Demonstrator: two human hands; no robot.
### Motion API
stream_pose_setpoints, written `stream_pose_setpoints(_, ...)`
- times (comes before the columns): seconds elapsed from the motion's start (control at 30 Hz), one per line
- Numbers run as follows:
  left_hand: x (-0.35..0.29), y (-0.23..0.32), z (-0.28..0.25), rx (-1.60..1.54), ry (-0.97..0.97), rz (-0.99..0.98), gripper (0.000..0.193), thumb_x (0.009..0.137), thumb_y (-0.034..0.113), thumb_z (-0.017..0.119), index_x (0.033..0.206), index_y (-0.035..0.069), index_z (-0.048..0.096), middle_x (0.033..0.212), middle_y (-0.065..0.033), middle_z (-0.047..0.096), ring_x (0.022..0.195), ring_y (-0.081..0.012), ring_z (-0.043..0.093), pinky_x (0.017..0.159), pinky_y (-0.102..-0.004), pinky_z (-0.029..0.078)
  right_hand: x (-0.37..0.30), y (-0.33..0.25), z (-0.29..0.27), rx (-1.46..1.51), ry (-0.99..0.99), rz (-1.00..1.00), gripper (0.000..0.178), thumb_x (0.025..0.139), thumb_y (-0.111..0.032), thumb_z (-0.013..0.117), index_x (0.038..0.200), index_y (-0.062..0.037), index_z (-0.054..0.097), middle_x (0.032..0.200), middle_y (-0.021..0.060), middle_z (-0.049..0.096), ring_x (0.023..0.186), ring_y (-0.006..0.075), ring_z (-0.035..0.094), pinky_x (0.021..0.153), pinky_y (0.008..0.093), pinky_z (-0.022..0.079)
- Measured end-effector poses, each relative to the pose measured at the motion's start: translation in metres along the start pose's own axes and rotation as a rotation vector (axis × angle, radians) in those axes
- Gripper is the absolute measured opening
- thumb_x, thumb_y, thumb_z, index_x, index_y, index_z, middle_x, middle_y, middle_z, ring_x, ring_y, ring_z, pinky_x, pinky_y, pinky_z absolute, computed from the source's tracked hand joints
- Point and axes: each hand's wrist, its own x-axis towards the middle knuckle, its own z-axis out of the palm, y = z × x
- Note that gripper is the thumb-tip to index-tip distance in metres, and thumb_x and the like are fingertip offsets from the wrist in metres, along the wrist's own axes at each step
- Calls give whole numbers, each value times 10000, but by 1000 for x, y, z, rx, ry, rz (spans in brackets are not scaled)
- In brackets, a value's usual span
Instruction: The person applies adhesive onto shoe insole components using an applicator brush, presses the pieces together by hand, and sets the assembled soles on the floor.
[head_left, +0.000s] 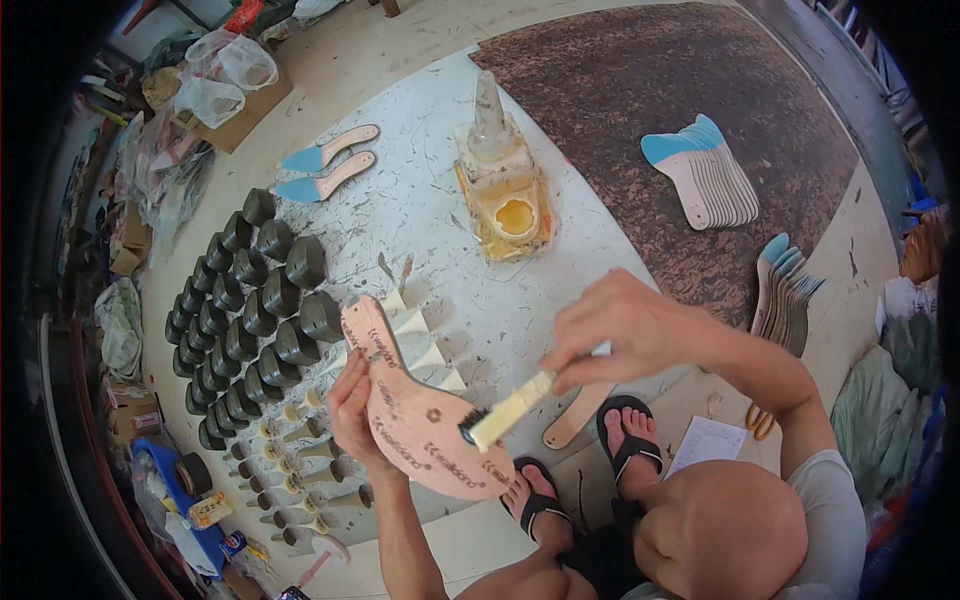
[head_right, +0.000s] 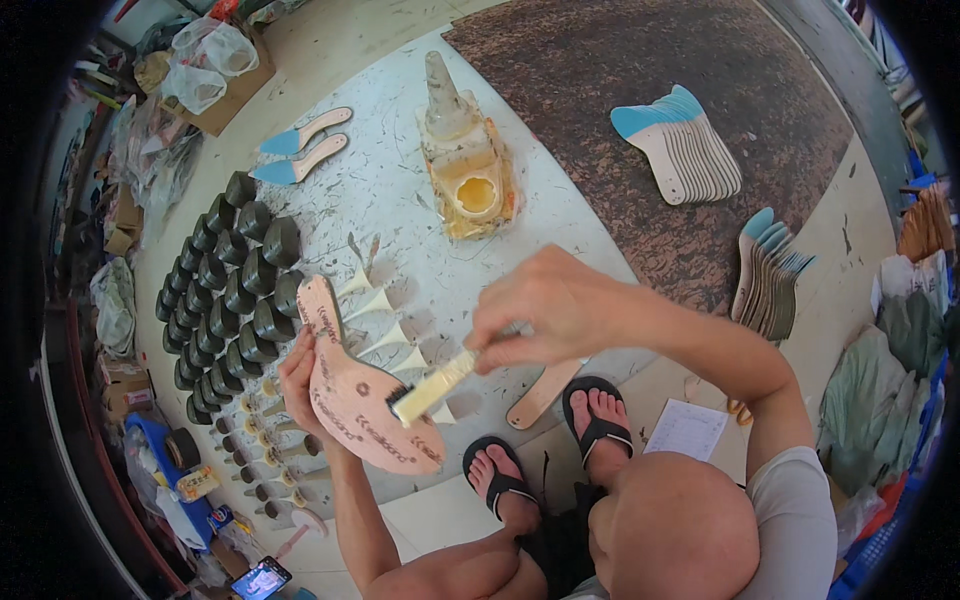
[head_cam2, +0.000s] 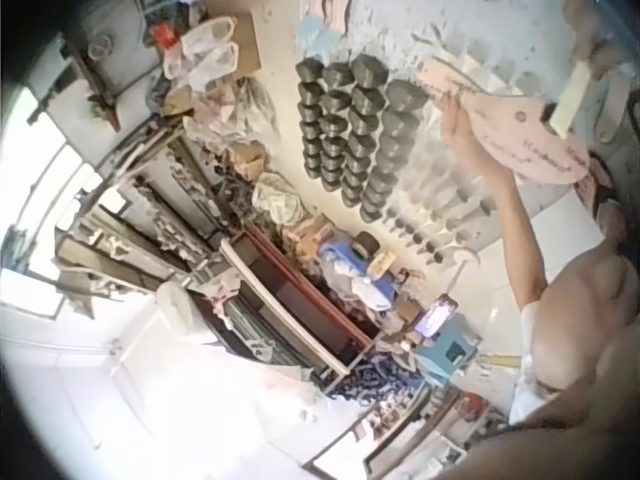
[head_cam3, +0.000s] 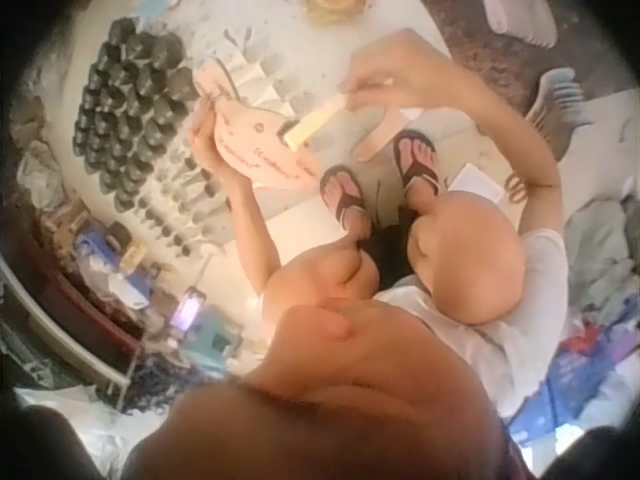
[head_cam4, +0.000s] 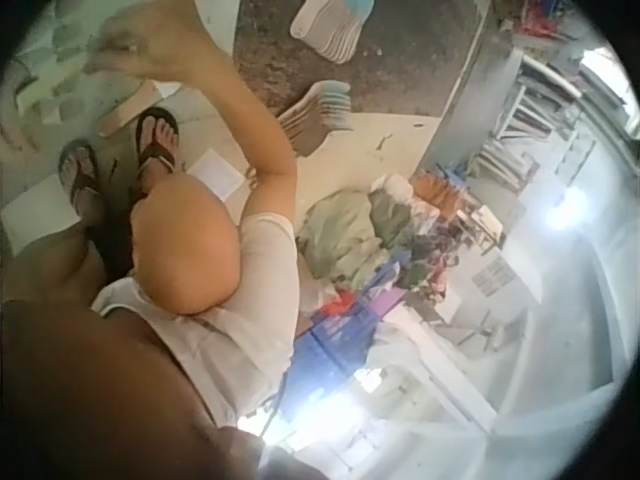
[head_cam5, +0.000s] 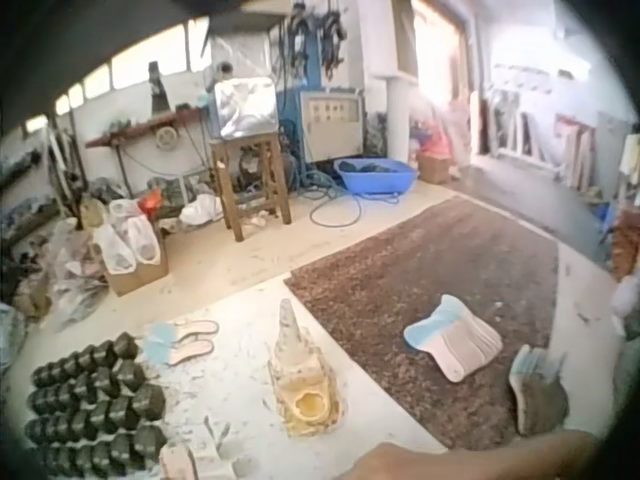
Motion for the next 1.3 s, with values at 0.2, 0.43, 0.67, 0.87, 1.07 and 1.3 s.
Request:
stream_pose_setpoints(0.2, -12, -12, -1, -262, 60, -521, 182, 830, -24, 629, 1009, -31, 596, 1053, -140, 643, 990, -228, 633, 932, -368, 495, -12, -10, 15, 110, -57, -64, 129, 763, -136, 757, 871, -75, 721, 785, 27, 694, 709, 162, 664, 621, 272, 486)
stream_pose_setpoints(0.43, -7, 9, 10, -768, -208, -1186, 151, 893, 28, 615, 1013, -61, 628, 910, -122, 684, 774, -179, 685, 738, -316, 587, 23, 34, -5, 262, 325, 179, 155, 798, -99, 740, 914, -9, 691, 818, 54, 697, 763, 110, 649, 696, 264, 497)
stream_pose_setpoints(0.67, 1, 26, 1, -829, -277, -1190, 135, 893, 24, 605, 1007, -39, 640, 897, -130, 697, 759, -184, 702, 679, -319, 611, 41, 46, 15, -146, 278, 14, 167, 792, -241, 733, 860, -93, 694, 787, 43, 676, 671, 211, 624, 593, 317, 450)
stream_pose_setpoints(0.87, -5, 16, -7, -1024, 93, -1327, 158, 921, 75, 609, 1057, -3, 616, 935, -96, 687, 817, -158, 695, 685, -275, 615, 0, 40, 33, -368, 332, -103, 155, 743, -209, 767, 838, -113, 691, 682, 30, 598, 574, 220, 573, 517, 323, 425)
stream_pose_setpoints(1.07, -23, 24, 14, -1403, 420, -1398, 215, 957, 81, 557, 1143, -25, 568, 1098, -123, 658, 1003, -179, 660, 844, -283, 589, -12, 45, 93, -286, 617, -122, 193, 714, -144, 799, 845, -95, 666, 638, 19, 544, 521, 188, 540, 474, 291, 398)
stream_pose_setpoints(1.3, -16, 41, 30, -1385, 597, -1388, 257, 978, 83, 515, 1208, -30, 531, 1194, -145, 618, 1121, -203, 605, 989, -308, 515, 3, 20, 104, 845, 606, 507, 413, 718, -165, 823, 1030, -3, 605, 646, -67, 519, 586, 18, 435, 536, 206, 345)
